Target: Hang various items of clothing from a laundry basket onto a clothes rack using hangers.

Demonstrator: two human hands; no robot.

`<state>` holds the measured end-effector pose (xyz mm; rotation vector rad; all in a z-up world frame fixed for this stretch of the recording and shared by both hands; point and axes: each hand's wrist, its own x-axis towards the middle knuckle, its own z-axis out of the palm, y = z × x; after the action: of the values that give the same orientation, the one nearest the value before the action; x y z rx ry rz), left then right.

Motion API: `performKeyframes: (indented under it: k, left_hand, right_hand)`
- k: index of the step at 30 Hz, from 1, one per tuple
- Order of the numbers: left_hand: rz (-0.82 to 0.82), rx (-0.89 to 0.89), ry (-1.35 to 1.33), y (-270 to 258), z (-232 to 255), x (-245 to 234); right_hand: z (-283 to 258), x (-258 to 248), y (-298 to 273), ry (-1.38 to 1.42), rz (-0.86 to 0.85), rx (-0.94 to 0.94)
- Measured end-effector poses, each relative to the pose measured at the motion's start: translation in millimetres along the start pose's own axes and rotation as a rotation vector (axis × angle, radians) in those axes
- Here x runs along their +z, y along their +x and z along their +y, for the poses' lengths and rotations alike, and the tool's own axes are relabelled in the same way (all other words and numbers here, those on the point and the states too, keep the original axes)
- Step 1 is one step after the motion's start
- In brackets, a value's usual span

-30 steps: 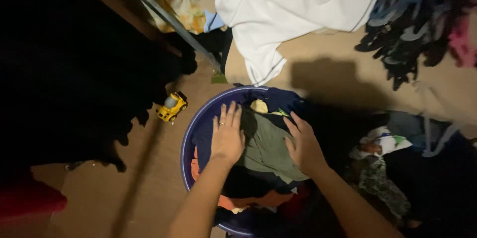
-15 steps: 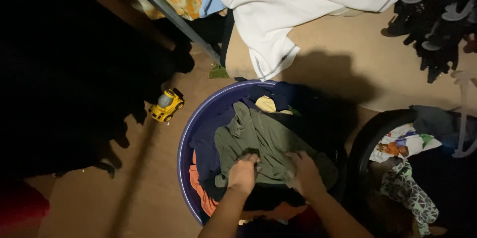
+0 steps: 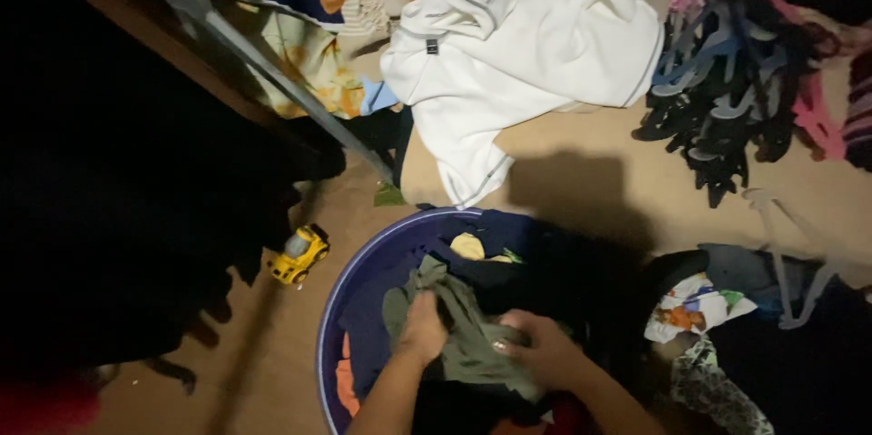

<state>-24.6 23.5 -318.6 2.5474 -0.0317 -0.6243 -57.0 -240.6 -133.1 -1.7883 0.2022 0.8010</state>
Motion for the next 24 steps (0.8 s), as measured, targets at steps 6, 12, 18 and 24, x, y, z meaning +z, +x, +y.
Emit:
performKeyframes:
  k: [6, 12, 18, 24]
  left_hand:
    - [0.158, -0.080, -0.265, 59, -26, 53]
    - [-0.028, -0.244, -0.346, 30, -13, 37]
    - [0.226, 0.000, -0.798, -2, 38, -35]
    - [-0.191, 0.345, -1.145, -57, 101, -99]
  right_hand:
    - [-27, -23, -30, -0.018, -0.096, -0.286]
    - [-6, -44, -10, -0.306, -0.022, -0.250]
    - [-65, -5, -21, -0.707, 0.195, -0.111]
    - [-23, 24, 47, -0.139, 0.176, -0.361]
